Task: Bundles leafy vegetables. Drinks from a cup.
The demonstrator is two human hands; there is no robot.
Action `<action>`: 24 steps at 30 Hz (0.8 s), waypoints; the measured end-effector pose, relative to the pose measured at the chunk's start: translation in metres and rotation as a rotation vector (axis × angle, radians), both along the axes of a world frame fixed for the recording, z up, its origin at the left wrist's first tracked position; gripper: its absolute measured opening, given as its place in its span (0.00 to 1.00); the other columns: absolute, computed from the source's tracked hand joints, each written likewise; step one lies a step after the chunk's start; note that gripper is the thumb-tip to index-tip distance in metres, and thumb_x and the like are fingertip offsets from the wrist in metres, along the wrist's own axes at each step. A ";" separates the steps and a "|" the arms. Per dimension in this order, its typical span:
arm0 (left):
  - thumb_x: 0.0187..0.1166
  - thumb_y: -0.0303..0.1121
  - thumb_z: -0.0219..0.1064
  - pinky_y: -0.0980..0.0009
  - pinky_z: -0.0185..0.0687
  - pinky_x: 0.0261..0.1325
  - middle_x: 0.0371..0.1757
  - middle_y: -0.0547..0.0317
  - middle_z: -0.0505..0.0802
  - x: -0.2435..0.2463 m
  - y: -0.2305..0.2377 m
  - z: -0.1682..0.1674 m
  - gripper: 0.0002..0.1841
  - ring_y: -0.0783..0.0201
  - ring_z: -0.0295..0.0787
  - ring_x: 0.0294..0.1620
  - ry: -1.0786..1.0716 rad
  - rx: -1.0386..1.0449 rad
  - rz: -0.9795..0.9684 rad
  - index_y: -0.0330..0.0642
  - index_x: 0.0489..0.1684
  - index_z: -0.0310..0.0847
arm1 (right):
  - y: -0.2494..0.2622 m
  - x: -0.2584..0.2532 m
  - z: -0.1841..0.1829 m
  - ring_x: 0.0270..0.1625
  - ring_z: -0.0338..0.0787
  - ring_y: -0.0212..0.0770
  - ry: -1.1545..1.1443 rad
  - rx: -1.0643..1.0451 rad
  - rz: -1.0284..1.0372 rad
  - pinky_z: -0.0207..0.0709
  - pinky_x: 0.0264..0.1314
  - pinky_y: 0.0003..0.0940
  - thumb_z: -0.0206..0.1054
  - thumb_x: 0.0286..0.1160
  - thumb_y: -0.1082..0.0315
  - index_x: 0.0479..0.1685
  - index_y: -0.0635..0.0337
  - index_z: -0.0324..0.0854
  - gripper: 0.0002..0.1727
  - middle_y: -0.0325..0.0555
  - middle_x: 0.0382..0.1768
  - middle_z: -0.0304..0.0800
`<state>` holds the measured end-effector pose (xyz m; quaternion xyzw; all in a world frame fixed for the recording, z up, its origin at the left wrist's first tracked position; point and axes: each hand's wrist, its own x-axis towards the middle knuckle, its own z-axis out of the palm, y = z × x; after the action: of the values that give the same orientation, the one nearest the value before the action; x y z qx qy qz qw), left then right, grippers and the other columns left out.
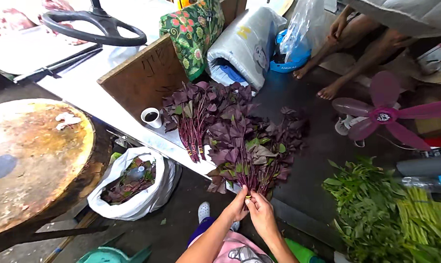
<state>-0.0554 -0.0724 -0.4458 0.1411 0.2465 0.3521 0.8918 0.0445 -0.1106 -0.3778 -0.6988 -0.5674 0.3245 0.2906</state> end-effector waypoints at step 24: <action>0.61 0.32 0.82 0.61 0.93 0.40 0.37 0.47 0.95 0.019 0.000 0.037 0.23 0.58 0.94 0.35 0.369 0.058 0.177 0.31 0.53 0.82 | 0.010 0.056 0.003 0.44 0.91 0.36 0.438 -0.069 0.004 0.89 0.47 0.30 0.68 0.72 0.74 0.50 0.66 0.90 0.12 0.53 0.55 0.87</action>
<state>-0.0363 -0.0719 -0.4091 0.2069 0.4070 0.4042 0.7926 0.1008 -0.1003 -0.3746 -0.6198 -0.4808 0.4884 0.3823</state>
